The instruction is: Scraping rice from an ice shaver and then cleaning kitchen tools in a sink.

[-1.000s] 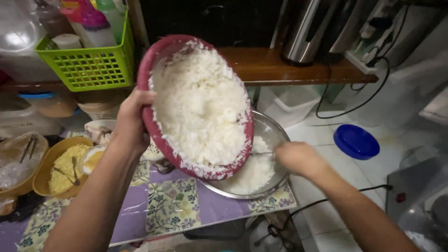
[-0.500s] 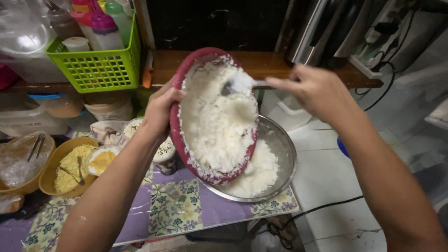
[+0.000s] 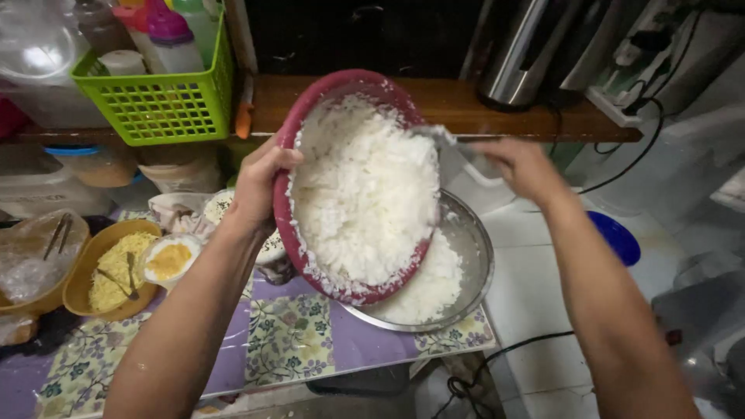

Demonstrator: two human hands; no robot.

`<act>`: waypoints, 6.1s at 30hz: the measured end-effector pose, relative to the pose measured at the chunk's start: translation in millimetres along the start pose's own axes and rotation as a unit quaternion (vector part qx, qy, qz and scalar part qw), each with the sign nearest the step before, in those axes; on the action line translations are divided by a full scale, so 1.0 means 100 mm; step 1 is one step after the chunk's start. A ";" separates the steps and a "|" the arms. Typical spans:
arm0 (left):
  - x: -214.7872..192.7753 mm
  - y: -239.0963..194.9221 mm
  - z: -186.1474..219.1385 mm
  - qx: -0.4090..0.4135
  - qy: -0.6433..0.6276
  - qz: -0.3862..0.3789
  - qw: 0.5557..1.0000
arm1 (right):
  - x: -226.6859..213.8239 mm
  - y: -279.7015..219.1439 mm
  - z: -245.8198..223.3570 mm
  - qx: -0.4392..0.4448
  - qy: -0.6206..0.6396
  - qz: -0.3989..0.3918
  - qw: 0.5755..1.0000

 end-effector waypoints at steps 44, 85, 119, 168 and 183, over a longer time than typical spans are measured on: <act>0.12 -0.05 0.01 0.149 0.172 0.020 0.974 | 0.77 -0.12 0.09 0.109 0.079 -0.059 0.989; 0.50 -0.08 0.28 0.239 0.246 0.007 0.939 | 1.04 -0.55 0.09 0.198 0.176 -0.039 0.963; 0.11 0.33 0.02 0.207 0.148 -0.026 0.967 | 0.75 0.19 -0.07 0.200 0.636 0.068 0.742; 0.48 0.57 -0.18 0.189 0.089 -0.126 0.970 | -0.39 -0.04 -0.78 -0.108 0.183 0.142 0.967; 0.46 0.54 -0.09 0.188 0.074 -0.109 0.973 | -0.48 -0.13 -1.02 -0.102 0.038 0.066 0.992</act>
Point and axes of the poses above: each hand's wrist, its own y-axis towards the middle knuckle, its own x-axis out of the palm, z = x × y, the point moved 10 cm from there along y, towards the middle knuckle, and after that the axes turned 12 degrees about -z, right-handed, at the moved point
